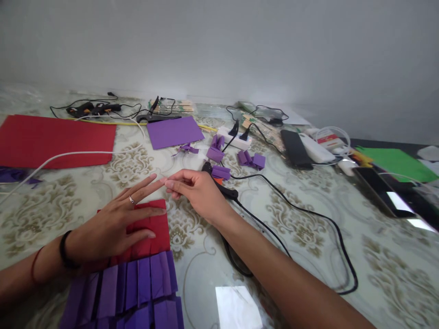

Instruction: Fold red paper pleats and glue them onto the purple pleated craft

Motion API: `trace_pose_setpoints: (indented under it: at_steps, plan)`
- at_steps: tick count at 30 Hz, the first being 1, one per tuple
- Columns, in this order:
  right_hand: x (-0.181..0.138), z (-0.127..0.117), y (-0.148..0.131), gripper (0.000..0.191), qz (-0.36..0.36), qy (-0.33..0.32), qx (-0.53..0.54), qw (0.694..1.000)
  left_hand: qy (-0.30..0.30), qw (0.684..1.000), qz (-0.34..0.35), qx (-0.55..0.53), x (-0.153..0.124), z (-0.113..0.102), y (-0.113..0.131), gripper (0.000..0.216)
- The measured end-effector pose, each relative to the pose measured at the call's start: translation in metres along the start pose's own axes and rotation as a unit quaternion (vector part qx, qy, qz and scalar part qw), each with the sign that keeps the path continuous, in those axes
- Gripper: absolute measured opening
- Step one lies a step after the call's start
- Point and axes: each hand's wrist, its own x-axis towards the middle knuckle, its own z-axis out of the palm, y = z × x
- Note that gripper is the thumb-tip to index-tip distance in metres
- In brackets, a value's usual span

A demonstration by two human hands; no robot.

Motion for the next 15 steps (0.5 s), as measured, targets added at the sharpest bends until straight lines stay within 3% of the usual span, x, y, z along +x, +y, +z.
trace_pose_setpoints:
  at_steps: [7, 11, 15]
  plan:
    - [-0.002, 0.0, 0.0, 0.018, -0.071, 0.001, -0.1, 0.992, -0.002, 0.994, -0.024, -0.109, 0.002, 0.003, -0.008, 0.032]
    - [-0.004, 0.001, -0.002, 0.016, -0.068, 0.035, -0.138, 0.988, 0.011, 0.987, -0.024, -0.16, 0.001, 0.003, -0.01, 0.037]
    - [-0.004, 0.002, -0.004, 0.017, -0.048, 0.044, -0.107, 0.992, 0.016, 0.984, -0.021, -0.178, -0.001, 0.005, -0.011, 0.043]
